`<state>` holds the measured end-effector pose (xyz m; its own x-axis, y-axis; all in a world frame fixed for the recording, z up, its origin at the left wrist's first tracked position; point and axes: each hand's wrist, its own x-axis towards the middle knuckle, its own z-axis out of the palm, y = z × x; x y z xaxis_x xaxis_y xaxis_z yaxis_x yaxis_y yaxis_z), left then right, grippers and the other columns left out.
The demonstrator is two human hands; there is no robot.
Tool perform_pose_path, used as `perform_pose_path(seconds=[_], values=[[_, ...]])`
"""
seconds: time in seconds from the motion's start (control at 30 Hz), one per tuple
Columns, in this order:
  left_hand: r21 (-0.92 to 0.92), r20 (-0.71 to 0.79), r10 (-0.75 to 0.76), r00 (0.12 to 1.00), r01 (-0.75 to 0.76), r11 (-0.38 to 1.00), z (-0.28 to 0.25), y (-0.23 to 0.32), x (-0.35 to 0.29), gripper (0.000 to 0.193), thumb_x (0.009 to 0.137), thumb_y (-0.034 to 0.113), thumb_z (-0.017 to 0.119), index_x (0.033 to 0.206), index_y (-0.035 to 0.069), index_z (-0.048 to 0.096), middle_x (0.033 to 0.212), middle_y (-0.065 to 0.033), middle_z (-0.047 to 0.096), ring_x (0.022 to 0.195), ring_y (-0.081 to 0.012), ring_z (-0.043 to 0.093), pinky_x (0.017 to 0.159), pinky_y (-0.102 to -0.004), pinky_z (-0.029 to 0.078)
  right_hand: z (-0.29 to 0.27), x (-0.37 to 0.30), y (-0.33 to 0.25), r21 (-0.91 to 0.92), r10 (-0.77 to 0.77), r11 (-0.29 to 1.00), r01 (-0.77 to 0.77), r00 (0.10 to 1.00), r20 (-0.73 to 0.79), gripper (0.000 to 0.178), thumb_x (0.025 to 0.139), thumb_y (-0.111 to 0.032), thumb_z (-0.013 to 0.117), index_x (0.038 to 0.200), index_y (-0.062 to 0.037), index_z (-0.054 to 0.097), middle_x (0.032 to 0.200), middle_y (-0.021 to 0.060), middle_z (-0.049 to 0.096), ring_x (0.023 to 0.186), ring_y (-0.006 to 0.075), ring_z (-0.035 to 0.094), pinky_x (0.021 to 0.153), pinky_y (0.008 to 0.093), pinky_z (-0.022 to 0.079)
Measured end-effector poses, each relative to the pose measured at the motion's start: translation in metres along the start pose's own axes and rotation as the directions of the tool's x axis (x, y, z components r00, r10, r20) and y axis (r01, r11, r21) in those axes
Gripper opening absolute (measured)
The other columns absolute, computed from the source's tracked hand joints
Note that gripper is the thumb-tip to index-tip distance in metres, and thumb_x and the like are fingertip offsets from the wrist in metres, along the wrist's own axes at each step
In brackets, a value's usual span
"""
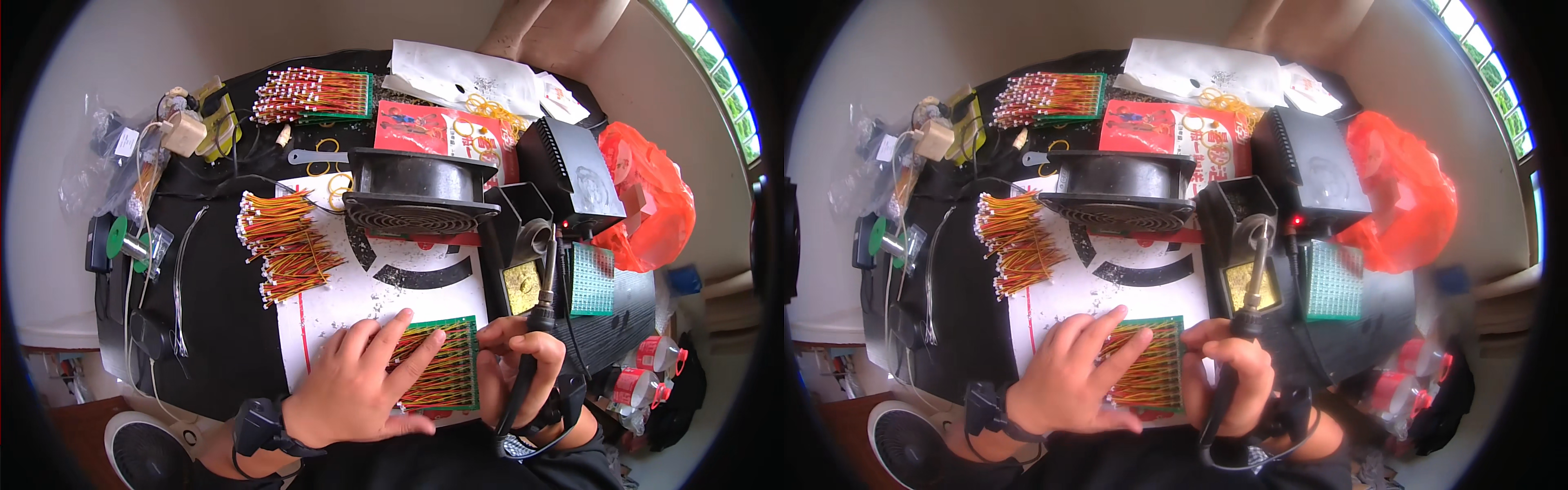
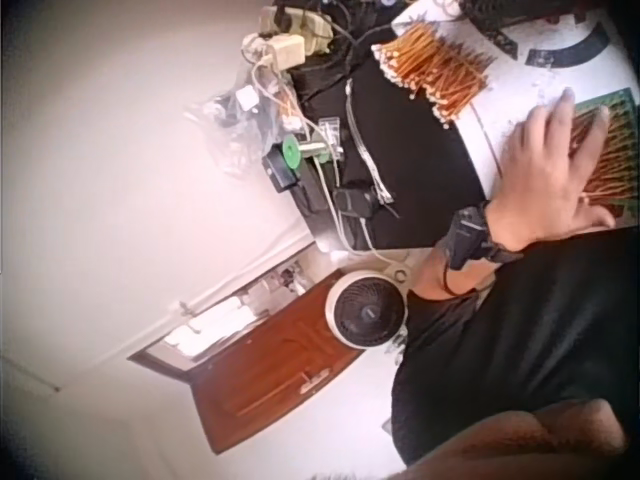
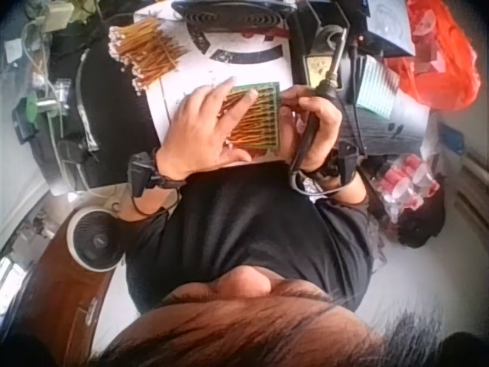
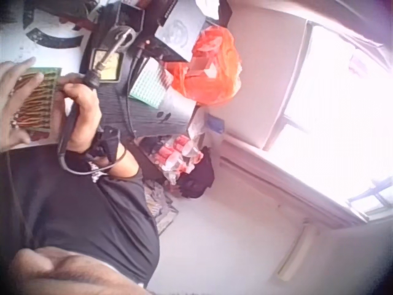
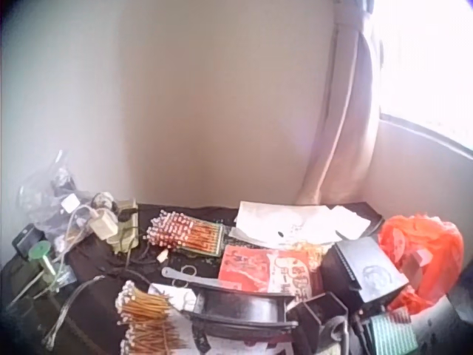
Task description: Soldering various wires and electronic components onto a green printed circuit board.
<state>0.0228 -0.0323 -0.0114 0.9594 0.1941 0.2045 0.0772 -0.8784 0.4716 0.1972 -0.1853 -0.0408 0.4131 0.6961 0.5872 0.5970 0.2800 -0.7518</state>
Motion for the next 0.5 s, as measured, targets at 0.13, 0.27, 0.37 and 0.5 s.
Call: perform_pose_path(seconds=[0.13,0.27,0.37,0.5], values=[[0.079,0.011,0.003,1.000,-0.003,0.997,0.007,-0.003,-0.001,0.068,0.090,0.054,0.064,0.146,0.015,0.056,0.134,-0.0186,0.056,0.103,-0.0338,0.055,0.088,-0.0441,0.050,-0.001,0.000,-0.001,0.004,-0.002,1.000,0.002,1.000,0.008,0.046,0.081,0.015,0.063,0.120,0.0023,0.042,0.097,0.0251,0.065,0.082,0.0277,0.071,0.067,0.0307,0.057],[0.078,0.005,-0.012,1.000,0.012,0.997,0.008,-0.003,-0.004,0.066,0.090,0.052,0.064,0.145,0.015,0.057,0.133,-0.0176,0.057,0.102,-0.0329,0.056,0.088,-0.0437,0.050,-0.001,0.002,-0.003,-0.052,-0.021,0.998,0.022,0.999,0.026,0.047,0.079,0.016,0.064,0.119,0.0015,0.042,0.096,0.0250,0.065,0.080,0.0275,0.071,0.067,0.0300,0.057],[0.091,0.001,0.012,1.000,-0.012,0.996,0.013,-0.006,-0.001,0.066,0.090,0.051,0.065,0.144,0.015,0.058,0.132,-0.0174,0.058,0.102,-0.0321,0.056,0.088,-0.0433,0.050,-0.003,0.002,-0.003,-0.085,-0.027,0.996,0.029,0.999,0.032,0.048,0.079,0.016,0.064,0.119,0.0012,0.042,0.095,0.0247,0.066,0.079,0.0272,0.071,0.067,0.0297,0.057],[0.047,-0.017,-0.001,1.000,0.002,0.999,0.005,-0.005,-0.002,0.068,0.089,0.052,0.066,0.144,0.014,0.058,0.132,-0.0175,0.058,0.103,-0.0332,0.056,0.089,-0.0438,0.050,0.000,0.003,-0.005,-0.060,-0.023,0.998,0.024,1.000,0.019,0.049,0.079,0.015,0.064,0.119,0.0001,0.042,0.094,0.0244,0.066,0.078,0.0267,0.071,0.066,0.0298,0.057]])
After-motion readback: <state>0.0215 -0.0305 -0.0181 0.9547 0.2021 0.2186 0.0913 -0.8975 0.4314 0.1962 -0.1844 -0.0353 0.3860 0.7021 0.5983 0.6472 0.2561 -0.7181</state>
